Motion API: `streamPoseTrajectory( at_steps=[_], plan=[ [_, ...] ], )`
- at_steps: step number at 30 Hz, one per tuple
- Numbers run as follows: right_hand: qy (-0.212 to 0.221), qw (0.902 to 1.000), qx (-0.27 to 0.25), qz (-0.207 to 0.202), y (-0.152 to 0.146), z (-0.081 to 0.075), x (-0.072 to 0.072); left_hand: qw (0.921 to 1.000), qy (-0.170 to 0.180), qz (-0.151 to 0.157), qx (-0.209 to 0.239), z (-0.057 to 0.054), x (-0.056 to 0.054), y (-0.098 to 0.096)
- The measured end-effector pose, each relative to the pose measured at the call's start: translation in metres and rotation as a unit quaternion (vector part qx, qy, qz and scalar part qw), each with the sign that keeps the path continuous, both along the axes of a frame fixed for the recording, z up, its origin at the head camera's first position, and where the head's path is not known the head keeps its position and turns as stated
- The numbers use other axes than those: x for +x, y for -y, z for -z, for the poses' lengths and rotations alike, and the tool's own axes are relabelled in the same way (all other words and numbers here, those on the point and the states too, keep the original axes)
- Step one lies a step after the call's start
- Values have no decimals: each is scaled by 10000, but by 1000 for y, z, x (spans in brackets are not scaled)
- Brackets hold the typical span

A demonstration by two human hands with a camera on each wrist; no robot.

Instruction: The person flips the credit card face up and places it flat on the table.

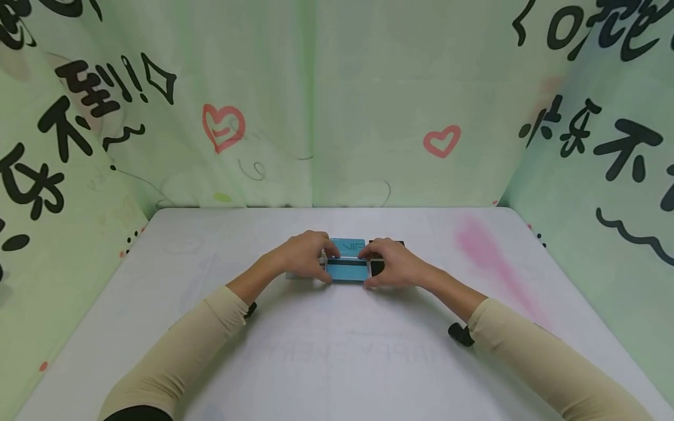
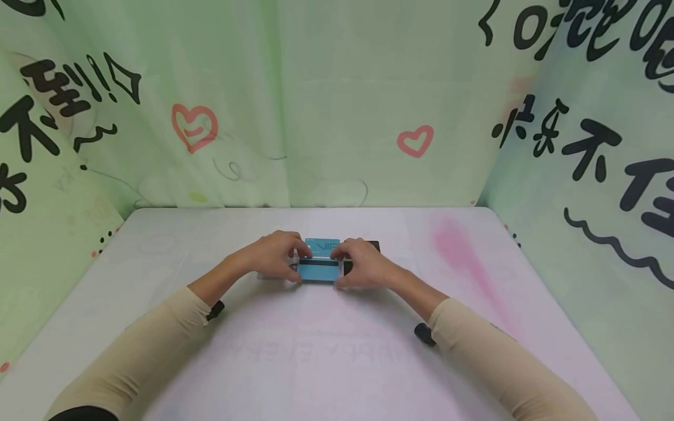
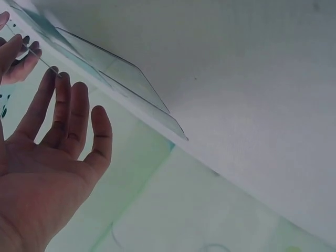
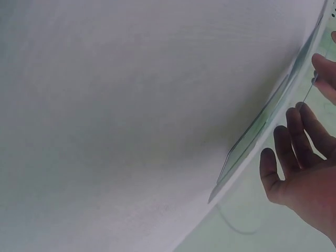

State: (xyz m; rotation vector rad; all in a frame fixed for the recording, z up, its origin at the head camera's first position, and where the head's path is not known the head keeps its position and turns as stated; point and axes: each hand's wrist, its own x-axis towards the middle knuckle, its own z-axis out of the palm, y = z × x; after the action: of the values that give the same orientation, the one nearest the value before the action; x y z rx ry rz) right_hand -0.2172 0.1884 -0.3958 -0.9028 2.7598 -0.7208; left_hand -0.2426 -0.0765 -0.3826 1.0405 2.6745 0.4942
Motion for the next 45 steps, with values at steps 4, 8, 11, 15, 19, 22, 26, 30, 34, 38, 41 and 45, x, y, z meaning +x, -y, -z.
streamPoseTrajectory(
  at_steps=[4,8,11,15,19,22,26,30,34,38,41,45],
  plan=[
    [32,10000,-58,18,-2,-1,0,10000,26,-23,50,-2,1,2],
    [59,9998,-164,31,-3,-1,0,9999,95,-38,74,-2,1,3],
    [88,9995,-279,68,-4,-2,1,9998,131,-38,112,-2,1,2],
    [127,9989,-421,174,-7,-3,1,9998,149,-63,142,-3,1,2],
    [224,9979,-545,275,-9,-5,1,9996,186,-98,198,-2,1,3],
    [278,9972,-614,321,-10,-8,2,9990,275,-94,350,-1,1,3],
    [222,9968,-676,364,-13,-10,3,9976,408,-55,553,1,0,5],
    [89,9968,-712,366,-15,-10,3,9954,551,26,788,3,-2,8],
    [23,9966,-732,374,-16,-11,3,9924,696,60,1017,5,-4,12],
    [25,9961,-784,399,-17,-15,4,9908,803,28,1088,3,-3,15],
    [-5,9957,-827,425,-19,-16,3,9902,838,21,1118,2,-3,16],
    [-11,9953,-862,442,-20,-16,2,9894,905,-1,1136,2,-3,16]
  ],
)
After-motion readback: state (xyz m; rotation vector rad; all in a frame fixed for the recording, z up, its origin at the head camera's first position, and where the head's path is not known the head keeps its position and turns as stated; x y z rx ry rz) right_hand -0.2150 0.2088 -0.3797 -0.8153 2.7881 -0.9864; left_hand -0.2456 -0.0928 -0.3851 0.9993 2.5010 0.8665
